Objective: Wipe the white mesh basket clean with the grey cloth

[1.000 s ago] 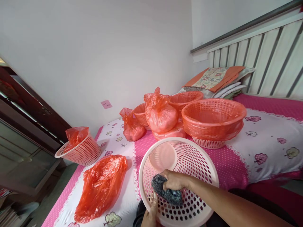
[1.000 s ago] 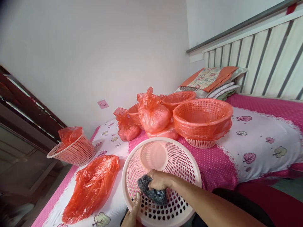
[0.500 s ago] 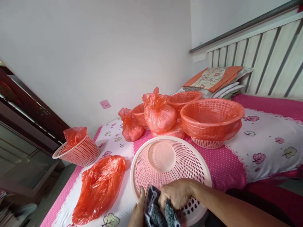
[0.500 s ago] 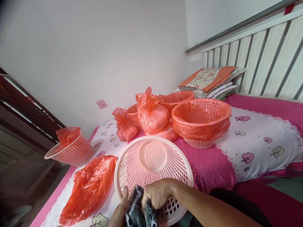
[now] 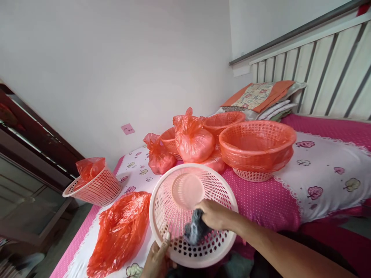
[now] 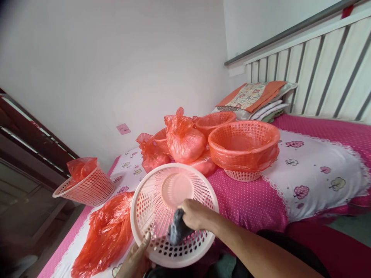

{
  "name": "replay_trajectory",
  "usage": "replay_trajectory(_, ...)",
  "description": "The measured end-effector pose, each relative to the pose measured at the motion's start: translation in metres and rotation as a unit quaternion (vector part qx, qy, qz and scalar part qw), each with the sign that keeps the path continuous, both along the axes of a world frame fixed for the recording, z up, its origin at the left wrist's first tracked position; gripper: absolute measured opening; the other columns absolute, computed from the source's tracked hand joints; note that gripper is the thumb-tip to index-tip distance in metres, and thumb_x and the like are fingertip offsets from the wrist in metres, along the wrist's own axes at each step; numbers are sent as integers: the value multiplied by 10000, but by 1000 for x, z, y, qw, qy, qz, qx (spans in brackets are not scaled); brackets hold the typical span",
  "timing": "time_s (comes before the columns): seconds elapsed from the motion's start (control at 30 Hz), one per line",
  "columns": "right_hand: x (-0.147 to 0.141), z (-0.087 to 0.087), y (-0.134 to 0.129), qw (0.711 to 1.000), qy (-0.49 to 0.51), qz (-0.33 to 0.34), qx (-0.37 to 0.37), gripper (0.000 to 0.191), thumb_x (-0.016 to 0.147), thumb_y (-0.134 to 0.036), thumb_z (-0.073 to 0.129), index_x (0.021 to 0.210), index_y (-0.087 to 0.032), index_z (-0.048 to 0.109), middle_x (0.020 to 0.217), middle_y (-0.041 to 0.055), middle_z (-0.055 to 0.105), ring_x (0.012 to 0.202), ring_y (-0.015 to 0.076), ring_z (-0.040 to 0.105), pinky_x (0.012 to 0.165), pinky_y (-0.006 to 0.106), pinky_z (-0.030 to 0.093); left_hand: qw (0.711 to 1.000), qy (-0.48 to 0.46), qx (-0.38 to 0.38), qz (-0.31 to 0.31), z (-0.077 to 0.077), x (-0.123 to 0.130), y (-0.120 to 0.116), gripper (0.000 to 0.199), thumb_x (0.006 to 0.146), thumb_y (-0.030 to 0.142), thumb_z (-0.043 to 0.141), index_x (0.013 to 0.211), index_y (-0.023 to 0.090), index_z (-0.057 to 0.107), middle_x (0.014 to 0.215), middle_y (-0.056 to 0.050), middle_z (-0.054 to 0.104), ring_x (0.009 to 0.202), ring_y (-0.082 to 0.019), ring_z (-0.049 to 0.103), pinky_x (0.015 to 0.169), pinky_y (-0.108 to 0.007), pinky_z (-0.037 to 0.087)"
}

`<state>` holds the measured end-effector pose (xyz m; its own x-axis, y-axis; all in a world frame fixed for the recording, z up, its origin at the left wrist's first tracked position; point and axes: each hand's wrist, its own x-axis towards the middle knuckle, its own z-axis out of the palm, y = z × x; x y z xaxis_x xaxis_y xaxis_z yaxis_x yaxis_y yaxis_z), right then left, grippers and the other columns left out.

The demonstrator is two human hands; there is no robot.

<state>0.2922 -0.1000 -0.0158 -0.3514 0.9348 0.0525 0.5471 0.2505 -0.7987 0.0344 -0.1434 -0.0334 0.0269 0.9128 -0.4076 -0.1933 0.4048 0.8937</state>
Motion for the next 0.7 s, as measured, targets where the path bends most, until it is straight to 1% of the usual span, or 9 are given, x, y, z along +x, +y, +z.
replay_trajectory(0.07,0,-1,8,990,118,-68,23,305,650,-80,468,839,-188,682,810,21,722,782,174,651,741,257,465,999,-5,45,-12,1,3,-4,785,637,419,972,1315,188,650,1066,-116,844,820,-221,769,599,-266,561)
replay_trajectory(0.13,-3,-2,13,977,185,-104,22,393,663,-96,461,964,-173,700,886,40,736,862,203,668,840,298,498,998,-19,20,-60,-1,8,-8,674,689,406,944,1266,210,656,1200,-134,819,1029,-285,771,734,-338,605)
replay_trajectory(0.2,-6,-4,15,972,212,-105,11,425,667,-102,459,1006,-171,705,908,46,739,897,223,677,898,337,508,993,-62,-30,-98,-8,13,-12,545,726,409,912,1168,201,671,1164,-141,831,1025,-316,784,797,-407,619)
replay_trajectory(0.33,-8,-14,21,970,212,-118,11,428,690,-89,457,1035,-155,700,918,64,740,887,230,692,905,372,523,986,-115,-89,-77,-32,22,-11,343,730,286,859,991,161,674,1015,-141,854,948,-317,805,822,-432,640)
replay_trajectory(0.47,-4,-23,32,956,226,-181,52,387,759,-103,450,1052,-161,695,889,61,740,862,223,691,874,373,548,975,-134,-152,-92,-58,32,-11,456,677,233,827,1087,124,662,1040,-193,830,1099,-398,767,907,-517,630)
replay_trajectory(0.53,-6,-23,36,945,248,-199,81,422,797,-109,437,1133,-162,688,979,75,762,908,221,706,900,369,557,974,-135,-157,-93,-68,38,-14,488,655,250,828,1091,115,658,1030,-211,818,1133,-432,746,938,-559,608)
replay_trajectory(0.6,-11,-25,38,943,246,-189,123,503,835,-104,421,1283,-156,644,1167,104,755,1044,225,710,990,372,537,975,-128,-154,-96,-77,42,-18,474,639,249,824,1060,97,670,988,-222,814,1126,-447,741,950,-574,591)
replay_trajectory(0.63,-15,-27,38,949,223,-172,139,537,852,-98,416,1349,-152,612,1266,118,730,1132,227,695,1044,369,512,975,-124,-154,-99,-80,43,-20,443,637,241,819,1031,91,683,957,-221,815,1113,-444,745,957,-570,584)
replay_trajectory(0.7,-24,-38,39,979,110,-113,128,586,873,-80,415,1433,-167,563,1405,123,670,1271,226,642,1118,356,460,976,-113,-153,-106,-85,44,-22,314,653,229,800,927,100,717,871,-197,816,1057,-418,760,963,-545,574)
